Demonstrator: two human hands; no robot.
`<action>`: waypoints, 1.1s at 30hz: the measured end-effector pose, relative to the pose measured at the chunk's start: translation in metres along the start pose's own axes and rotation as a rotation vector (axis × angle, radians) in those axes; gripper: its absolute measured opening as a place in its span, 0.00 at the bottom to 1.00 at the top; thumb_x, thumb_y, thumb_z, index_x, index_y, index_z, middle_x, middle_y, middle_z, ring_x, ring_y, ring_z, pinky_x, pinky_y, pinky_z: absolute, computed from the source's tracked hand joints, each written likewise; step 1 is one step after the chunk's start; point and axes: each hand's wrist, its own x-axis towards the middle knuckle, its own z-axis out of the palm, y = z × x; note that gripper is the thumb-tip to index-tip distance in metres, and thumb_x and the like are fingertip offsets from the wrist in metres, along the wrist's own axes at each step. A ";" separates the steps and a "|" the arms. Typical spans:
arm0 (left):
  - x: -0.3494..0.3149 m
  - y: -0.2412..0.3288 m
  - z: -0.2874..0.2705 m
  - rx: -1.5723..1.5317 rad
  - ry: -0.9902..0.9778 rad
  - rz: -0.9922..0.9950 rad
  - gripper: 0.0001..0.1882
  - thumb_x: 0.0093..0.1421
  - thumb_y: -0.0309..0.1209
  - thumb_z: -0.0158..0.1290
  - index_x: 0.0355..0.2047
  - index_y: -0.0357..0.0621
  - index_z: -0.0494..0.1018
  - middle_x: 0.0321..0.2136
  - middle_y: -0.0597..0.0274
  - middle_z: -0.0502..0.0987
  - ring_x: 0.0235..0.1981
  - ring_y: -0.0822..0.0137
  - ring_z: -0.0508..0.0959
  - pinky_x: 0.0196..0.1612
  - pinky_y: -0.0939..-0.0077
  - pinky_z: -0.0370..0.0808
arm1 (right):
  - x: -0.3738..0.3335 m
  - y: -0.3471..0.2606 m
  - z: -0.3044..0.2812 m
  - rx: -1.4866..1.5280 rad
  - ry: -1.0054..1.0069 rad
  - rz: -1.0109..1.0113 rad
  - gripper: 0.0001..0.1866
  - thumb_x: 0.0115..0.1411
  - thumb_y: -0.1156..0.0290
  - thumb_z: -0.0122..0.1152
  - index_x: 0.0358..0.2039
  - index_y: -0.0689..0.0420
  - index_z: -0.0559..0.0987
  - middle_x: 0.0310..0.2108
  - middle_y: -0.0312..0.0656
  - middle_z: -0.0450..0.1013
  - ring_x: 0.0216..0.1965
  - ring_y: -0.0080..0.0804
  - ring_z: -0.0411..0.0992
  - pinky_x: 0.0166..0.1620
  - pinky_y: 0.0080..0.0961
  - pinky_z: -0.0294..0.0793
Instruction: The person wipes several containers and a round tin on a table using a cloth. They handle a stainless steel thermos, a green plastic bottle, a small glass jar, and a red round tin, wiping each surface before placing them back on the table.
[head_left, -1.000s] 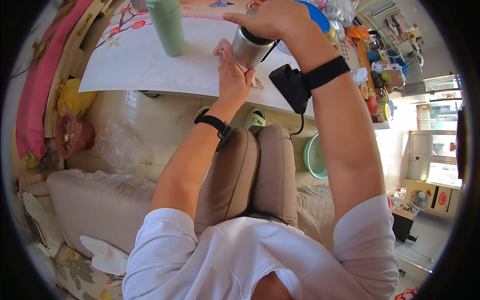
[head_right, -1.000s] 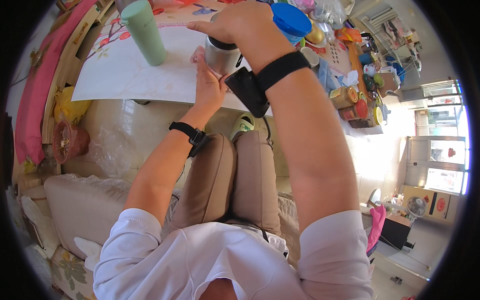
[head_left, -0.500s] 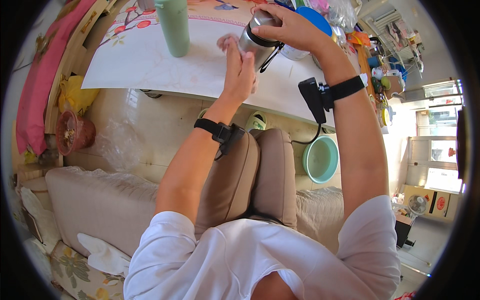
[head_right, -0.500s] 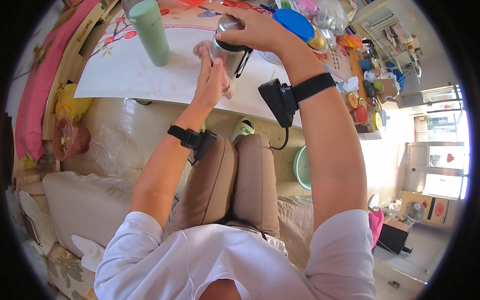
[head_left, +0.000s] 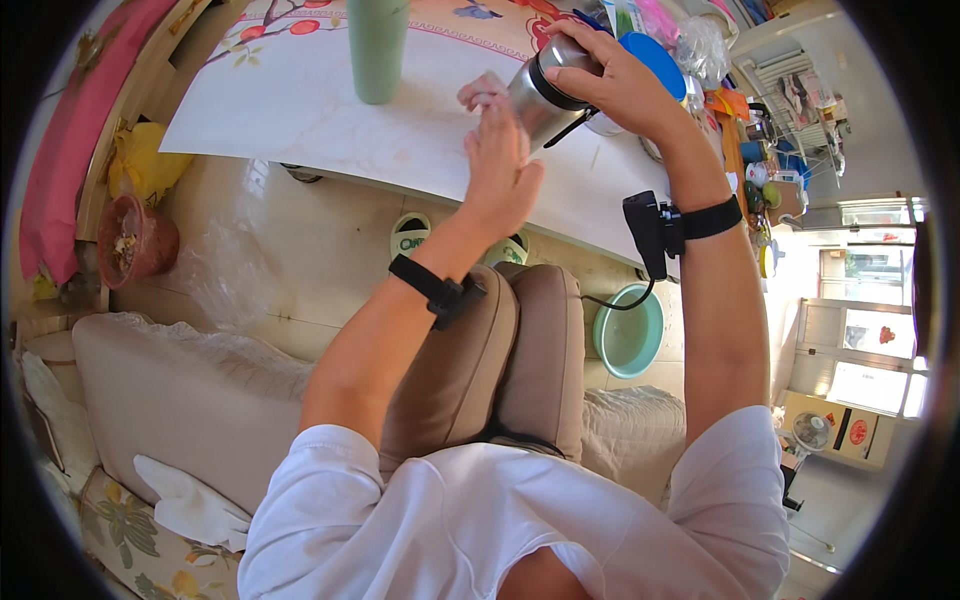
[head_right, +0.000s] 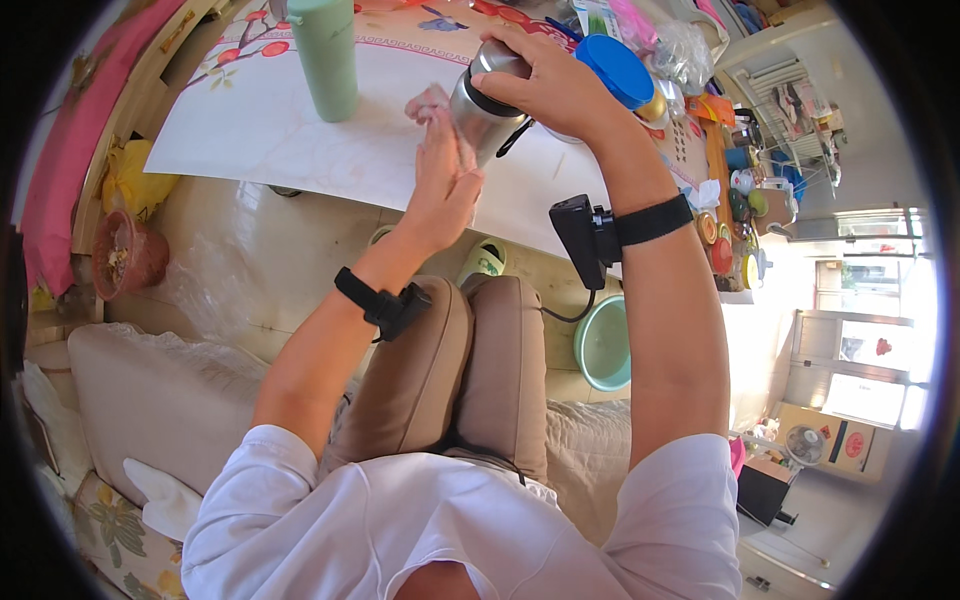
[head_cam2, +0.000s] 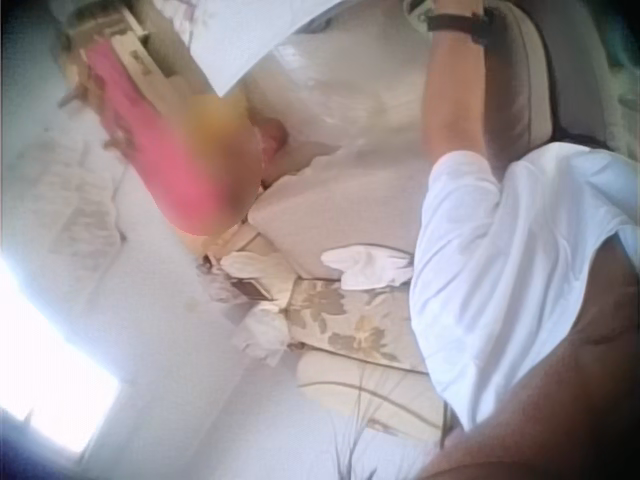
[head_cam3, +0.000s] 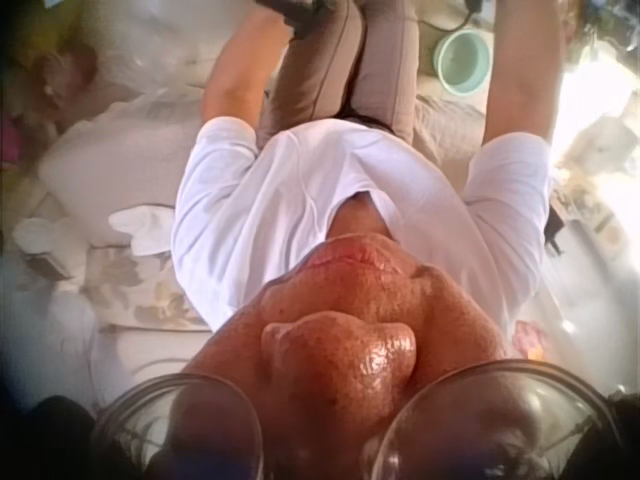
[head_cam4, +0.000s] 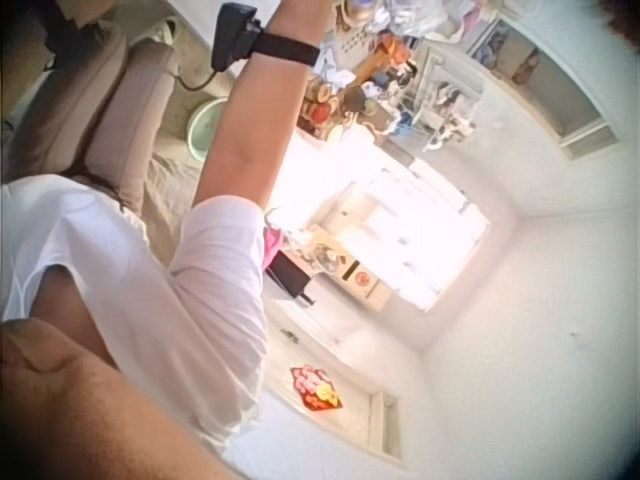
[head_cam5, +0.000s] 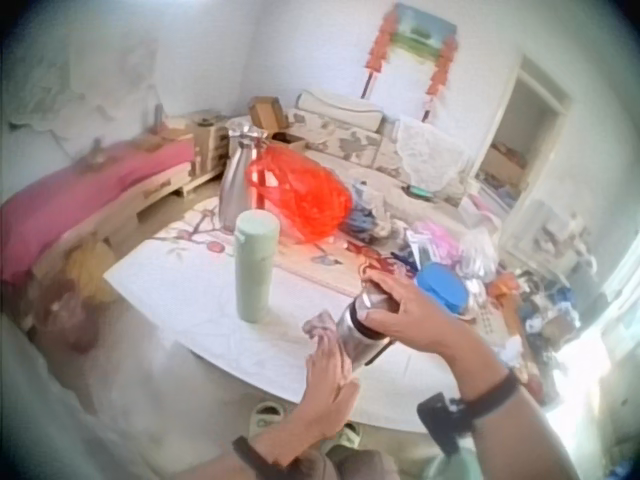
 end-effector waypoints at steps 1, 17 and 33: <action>-0.001 0.008 0.007 0.048 0.101 0.148 0.46 0.61 0.30 0.45 0.71 0.28 0.32 0.70 0.38 0.48 0.74 0.41 0.41 0.69 0.38 0.33 | 0.000 0.000 0.000 0.010 -0.001 -0.009 0.33 0.60 0.54 0.66 0.63 0.52 0.71 0.50 0.38 0.69 0.40 0.25 0.66 0.46 0.21 0.68; 0.004 0.021 -0.006 0.281 0.087 0.092 0.44 0.61 0.31 0.47 0.73 0.36 0.39 0.70 0.39 0.50 0.71 0.44 0.51 0.67 0.38 0.43 | 0.001 0.007 0.002 0.053 0.039 0.015 0.34 0.57 0.49 0.65 0.62 0.50 0.72 0.53 0.45 0.69 0.49 0.37 0.72 0.54 0.28 0.70; 0.040 0.013 -0.016 -0.326 0.072 0.018 0.43 0.56 0.30 0.49 0.69 0.27 0.45 0.68 0.33 0.52 0.68 0.37 0.56 0.66 0.41 0.53 | -0.001 0.002 0.005 -0.004 0.059 -0.036 0.33 0.56 0.50 0.64 0.60 0.51 0.74 0.53 0.48 0.69 0.52 0.39 0.71 0.56 0.30 0.69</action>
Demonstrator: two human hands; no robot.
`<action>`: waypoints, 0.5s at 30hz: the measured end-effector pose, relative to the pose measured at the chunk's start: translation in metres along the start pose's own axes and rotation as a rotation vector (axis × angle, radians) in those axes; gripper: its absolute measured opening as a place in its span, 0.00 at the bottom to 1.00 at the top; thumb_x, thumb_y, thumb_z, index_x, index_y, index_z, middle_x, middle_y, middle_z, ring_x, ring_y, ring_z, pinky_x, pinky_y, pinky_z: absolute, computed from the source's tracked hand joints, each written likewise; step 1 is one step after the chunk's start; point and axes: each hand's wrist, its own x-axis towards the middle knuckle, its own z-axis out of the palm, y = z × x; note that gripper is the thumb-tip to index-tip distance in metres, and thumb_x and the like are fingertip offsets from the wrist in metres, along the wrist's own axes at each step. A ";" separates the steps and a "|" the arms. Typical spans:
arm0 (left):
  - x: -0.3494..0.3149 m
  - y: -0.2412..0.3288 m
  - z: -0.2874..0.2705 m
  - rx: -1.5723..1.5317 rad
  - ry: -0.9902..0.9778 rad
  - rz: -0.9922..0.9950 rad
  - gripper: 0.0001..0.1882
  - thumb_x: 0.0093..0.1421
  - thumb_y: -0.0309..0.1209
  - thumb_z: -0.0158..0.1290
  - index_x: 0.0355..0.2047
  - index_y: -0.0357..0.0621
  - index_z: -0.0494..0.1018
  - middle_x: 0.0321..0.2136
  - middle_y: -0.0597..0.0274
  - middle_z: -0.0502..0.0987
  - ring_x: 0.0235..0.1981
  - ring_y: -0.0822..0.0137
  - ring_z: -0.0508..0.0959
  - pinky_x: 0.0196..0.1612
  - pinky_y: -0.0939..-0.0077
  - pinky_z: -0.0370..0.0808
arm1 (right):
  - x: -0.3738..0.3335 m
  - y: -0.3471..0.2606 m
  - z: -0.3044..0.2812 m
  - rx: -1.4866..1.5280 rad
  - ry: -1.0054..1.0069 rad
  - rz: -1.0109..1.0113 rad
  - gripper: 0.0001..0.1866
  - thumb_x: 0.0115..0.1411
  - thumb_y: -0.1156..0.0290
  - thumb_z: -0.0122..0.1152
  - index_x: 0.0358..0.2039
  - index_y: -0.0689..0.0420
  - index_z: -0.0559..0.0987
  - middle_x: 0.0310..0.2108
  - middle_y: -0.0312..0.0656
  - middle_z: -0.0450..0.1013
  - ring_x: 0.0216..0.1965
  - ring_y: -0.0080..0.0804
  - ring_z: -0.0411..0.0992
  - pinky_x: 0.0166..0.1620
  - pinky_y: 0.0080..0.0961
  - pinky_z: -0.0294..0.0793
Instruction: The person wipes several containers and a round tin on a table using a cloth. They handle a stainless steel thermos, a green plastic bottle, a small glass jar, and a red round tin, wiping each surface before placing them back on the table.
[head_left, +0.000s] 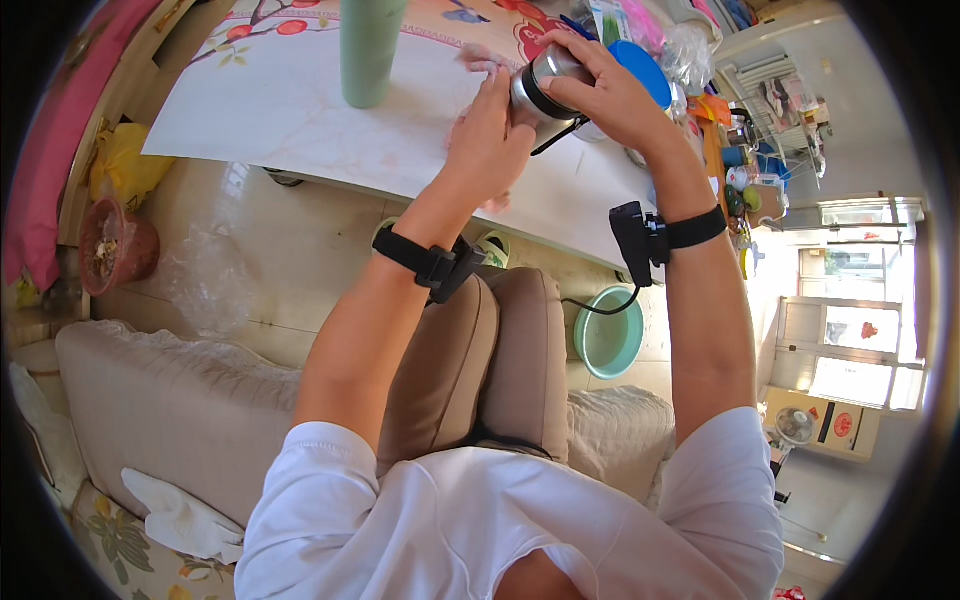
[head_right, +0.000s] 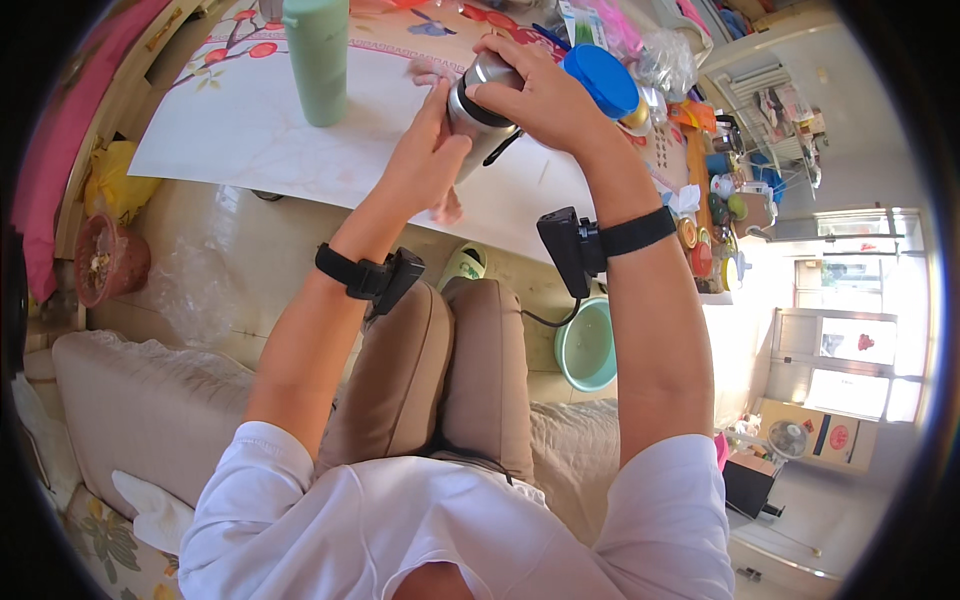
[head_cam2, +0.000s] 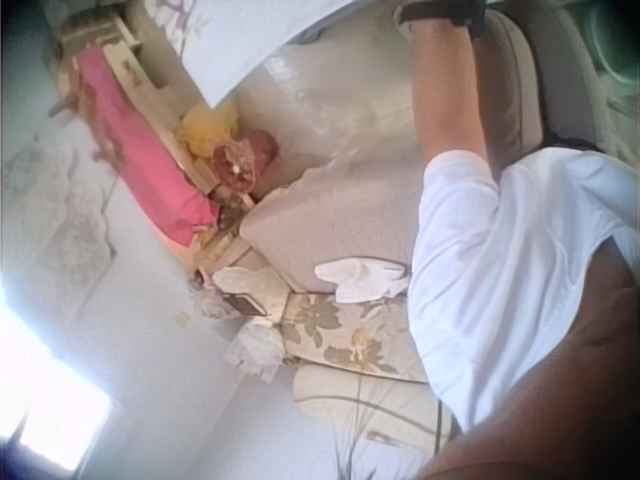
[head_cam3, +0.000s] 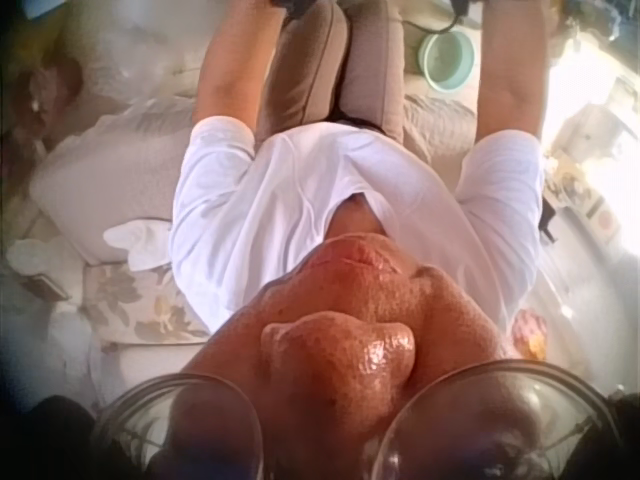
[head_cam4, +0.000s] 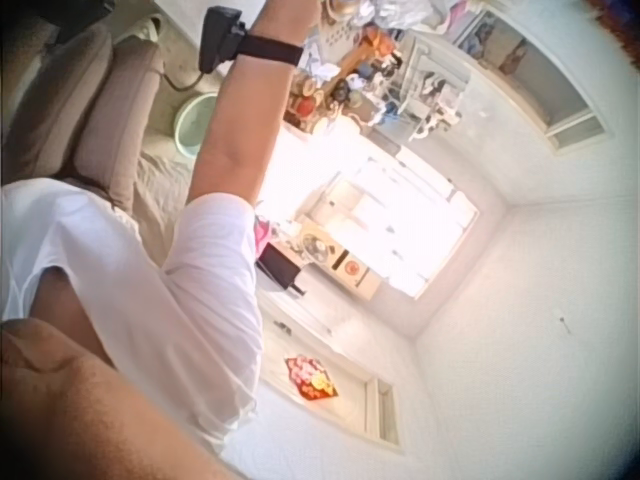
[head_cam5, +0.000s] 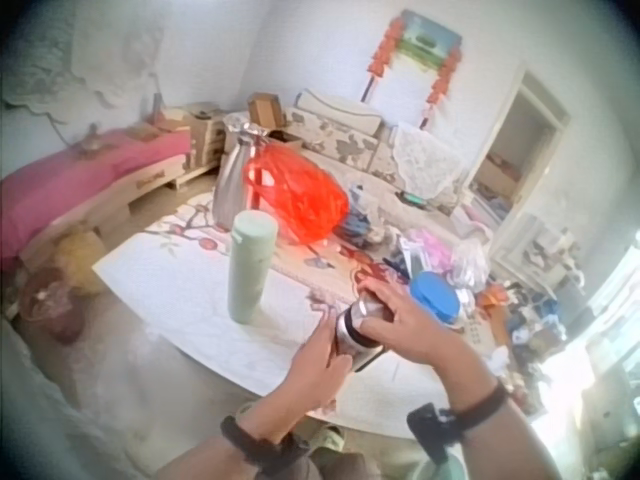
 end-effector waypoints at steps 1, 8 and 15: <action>0.001 -0.001 -0.002 0.017 -0.042 -0.002 0.44 0.55 0.30 0.50 0.69 0.25 0.46 0.67 0.31 0.53 0.68 0.35 0.56 0.67 0.42 0.53 | 0.000 -0.001 0.000 0.005 -0.004 0.012 0.33 0.56 0.50 0.64 0.60 0.51 0.74 0.53 0.48 0.69 0.52 0.40 0.71 0.56 0.30 0.69; -0.058 0.006 0.033 0.364 0.006 0.217 0.49 0.54 0.25 0.52 0.70 0.24 0.36 0.65 0.31 0.51 0.67 0.40 0.53 0.70 0.57 0.45 | -0.001 -0.006 0.000 0.024 -0.011 0.046 0.33 0.56 0.50 0.64 0.59 0.52 0.74 0.54 0.48 0.69 0.52 0.39 0.71 0.56 0.29 0.69; 0.018 0.000 -0.018 -0.351 -0.184 -0.276 0.43 0.56 0.21 0.46 0.72 0.32 0.44 0.64 0.37 0.62 0.60 0.51 0.70 0.58 0.63 0.71 | 0.004 -0.002 -0.008 0.037 -0.132 0.059 0.31 0.58 0.61 0.64 0.63 0.48 0.72 0.60 0.41 0.64 0.59 0.32 0.64 0.60 0.26 0.64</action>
